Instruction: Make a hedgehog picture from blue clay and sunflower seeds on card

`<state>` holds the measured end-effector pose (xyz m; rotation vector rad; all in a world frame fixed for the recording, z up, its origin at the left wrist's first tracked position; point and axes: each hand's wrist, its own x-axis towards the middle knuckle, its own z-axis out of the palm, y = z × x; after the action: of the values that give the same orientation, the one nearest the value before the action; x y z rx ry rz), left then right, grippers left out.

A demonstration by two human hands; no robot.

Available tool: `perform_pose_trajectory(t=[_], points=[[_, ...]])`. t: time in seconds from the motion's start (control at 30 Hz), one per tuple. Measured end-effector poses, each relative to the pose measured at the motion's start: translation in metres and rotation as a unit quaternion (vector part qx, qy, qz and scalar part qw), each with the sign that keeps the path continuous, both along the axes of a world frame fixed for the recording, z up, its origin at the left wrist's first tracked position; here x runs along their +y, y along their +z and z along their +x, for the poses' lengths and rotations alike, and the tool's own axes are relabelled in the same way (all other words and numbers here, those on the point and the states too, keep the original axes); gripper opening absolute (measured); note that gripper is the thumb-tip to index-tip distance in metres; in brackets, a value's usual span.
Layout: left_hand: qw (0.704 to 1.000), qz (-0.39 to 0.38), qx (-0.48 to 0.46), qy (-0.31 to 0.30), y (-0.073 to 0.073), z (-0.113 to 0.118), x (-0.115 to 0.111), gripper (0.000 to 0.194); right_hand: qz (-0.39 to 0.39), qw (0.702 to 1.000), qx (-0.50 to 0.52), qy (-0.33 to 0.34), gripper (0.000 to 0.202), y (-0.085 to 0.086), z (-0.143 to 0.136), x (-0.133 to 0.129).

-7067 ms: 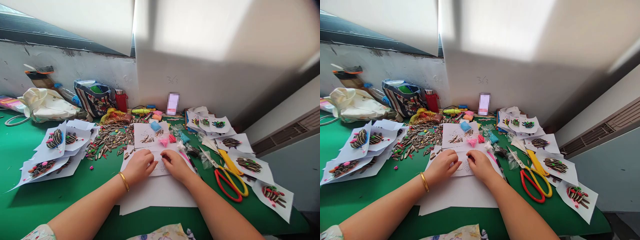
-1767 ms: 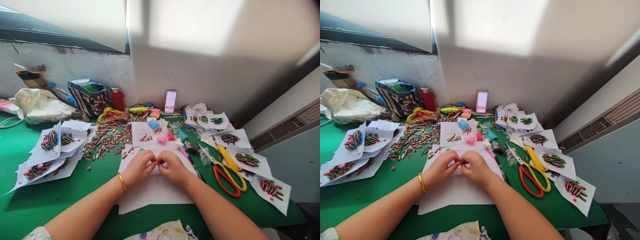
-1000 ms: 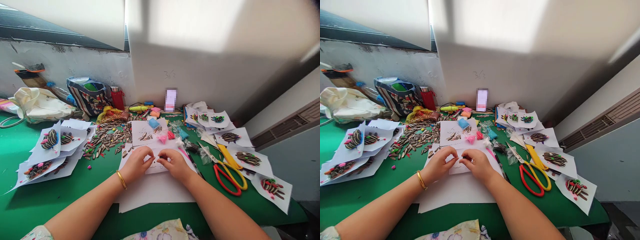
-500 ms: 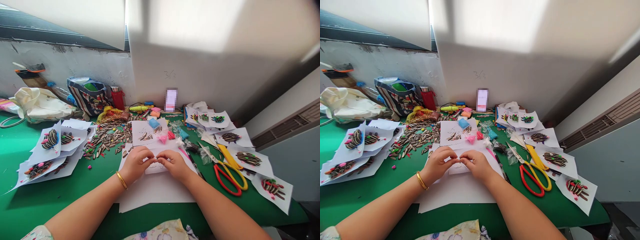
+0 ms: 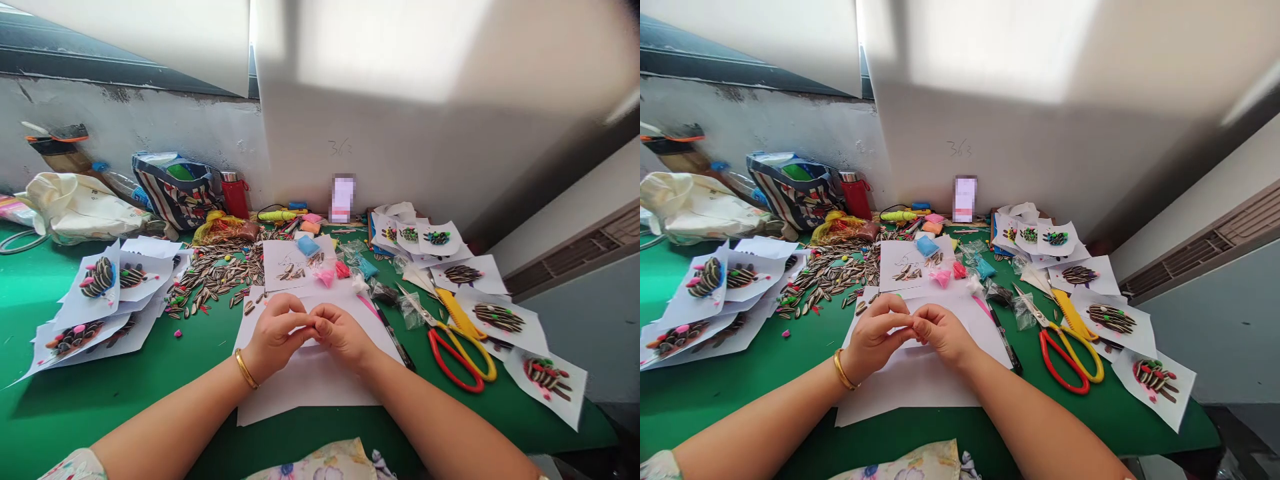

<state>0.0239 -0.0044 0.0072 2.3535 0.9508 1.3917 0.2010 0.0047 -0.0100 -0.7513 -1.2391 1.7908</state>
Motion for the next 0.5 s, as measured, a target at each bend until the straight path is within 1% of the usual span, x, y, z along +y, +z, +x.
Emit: perform_pose_trajectory(t=[0.1,0.2,0.27,0.33,0.4,0.47,0.5], points=[[1.000,-0.018,-0.009,-0.004,-0.0001,0.0016,-0.0013,0.010,-0.002,1.000,0.011,0.025,0.047,0.0037,0.0000,-0.0025],[1.000,-0.018,0.010,-0.008,0.0001,0.0032,-0.0026,0.015,-0.011,1.000,-0.001,0.022,0.053,0.0064,-0.0007,-0.0035],[0.999,-0.016,0.028,-0.015,0.0006,0.0034,-0.0030,0.017,0.003,1.000,-0.027,0.012,0.056,0.0072,-0.0007,-0.0037],[0.999,-0.018,0.037,-0.016,0.0018,0.0027,-0.0026,0.015,0.049,0.996,-0.071,0.004,0.057,0.0075,0.0007,-0.0038],[0.999,-0.027,0.028,-0.003,0.0036,0.0013,-0.0014,0.014,0.119,0.986,-0.118,-0.012,0.057,0.0076,0.0034,-0.0044],[0.999,-0.048,0.014,0.014,0.0052,-0.0001,0.0004,0.017,0.191,0.967,-0.160,-0.050,0.053,0.0080,0.0066,-0.0052],[0.998,-0.063,0.009,0.021,0.0055,-0.0006,0.0014,0.022,0.224,0.955,-0.179,-0.073,0.046,0.0084,0.0080,-0.0057]])
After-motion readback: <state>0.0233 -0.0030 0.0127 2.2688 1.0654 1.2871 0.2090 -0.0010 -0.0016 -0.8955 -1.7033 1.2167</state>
